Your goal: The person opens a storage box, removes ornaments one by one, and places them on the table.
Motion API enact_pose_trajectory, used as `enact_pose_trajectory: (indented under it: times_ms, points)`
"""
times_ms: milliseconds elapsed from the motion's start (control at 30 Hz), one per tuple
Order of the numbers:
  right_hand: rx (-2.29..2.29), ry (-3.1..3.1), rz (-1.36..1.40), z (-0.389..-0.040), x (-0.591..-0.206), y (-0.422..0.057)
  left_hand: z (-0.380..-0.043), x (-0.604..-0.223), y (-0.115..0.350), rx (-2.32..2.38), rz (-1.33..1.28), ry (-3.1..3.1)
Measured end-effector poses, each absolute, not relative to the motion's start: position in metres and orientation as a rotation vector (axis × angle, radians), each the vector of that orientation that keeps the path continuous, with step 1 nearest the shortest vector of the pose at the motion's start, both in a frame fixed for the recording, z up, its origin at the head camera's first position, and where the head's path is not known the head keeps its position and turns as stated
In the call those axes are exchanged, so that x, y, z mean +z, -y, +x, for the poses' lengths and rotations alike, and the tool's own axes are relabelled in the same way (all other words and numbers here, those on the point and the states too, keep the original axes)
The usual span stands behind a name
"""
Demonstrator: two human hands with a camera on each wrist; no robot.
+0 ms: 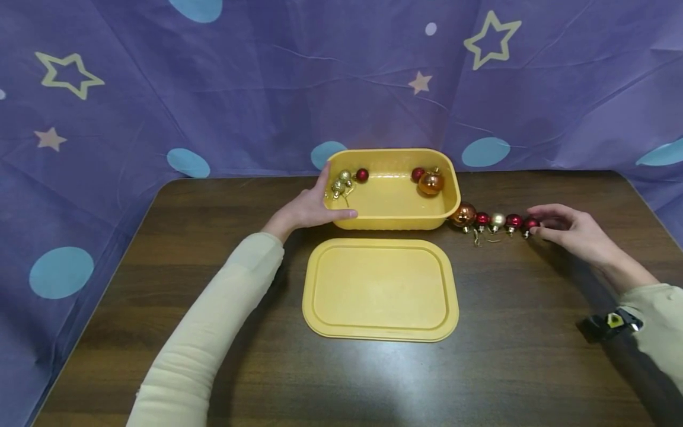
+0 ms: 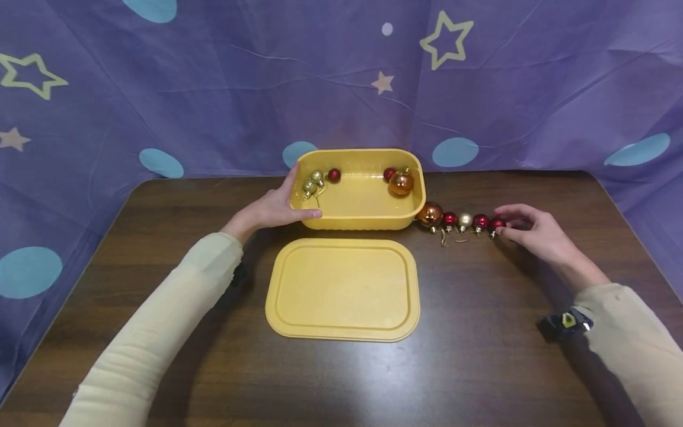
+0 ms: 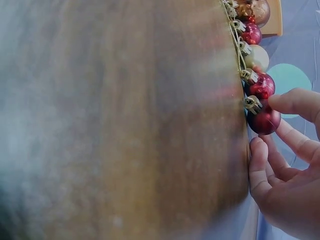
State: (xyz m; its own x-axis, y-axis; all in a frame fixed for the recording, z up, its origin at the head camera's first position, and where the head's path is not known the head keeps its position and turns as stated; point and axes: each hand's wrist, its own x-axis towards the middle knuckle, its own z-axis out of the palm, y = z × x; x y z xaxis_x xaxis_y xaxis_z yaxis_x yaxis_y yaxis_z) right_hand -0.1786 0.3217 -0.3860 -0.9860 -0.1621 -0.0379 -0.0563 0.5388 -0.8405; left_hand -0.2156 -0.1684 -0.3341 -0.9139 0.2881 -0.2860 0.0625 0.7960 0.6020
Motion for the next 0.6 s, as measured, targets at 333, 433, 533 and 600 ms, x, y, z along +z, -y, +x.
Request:
enact_pose_trajectory:
  times_ms: [333, 433, 533, 600]
  points:
    - [-1.719, -2.495, -0.209, -0.181, -0.378, -0.323, -0.215, -0.334, 0.168, 0.845, 0.248, -2.62]
    - [-1.699, -2.571, -0.196, -0.183, -0.37, -0.318, -0.215, -0.333, 0.169, 0.845, 0.252, -2.625]
    - [-1.594, -2.688, -0.2, -0.184, -0.359, -0.309, -0.215, -0.334, 0.169, 0.85, 0.254, -2.623]
    - [-1.505, -2.757, -0.219, -0.185, -0.353, -0.301, -0.216, -0.334, 0.169, 0.854, 0.255, -2.621]
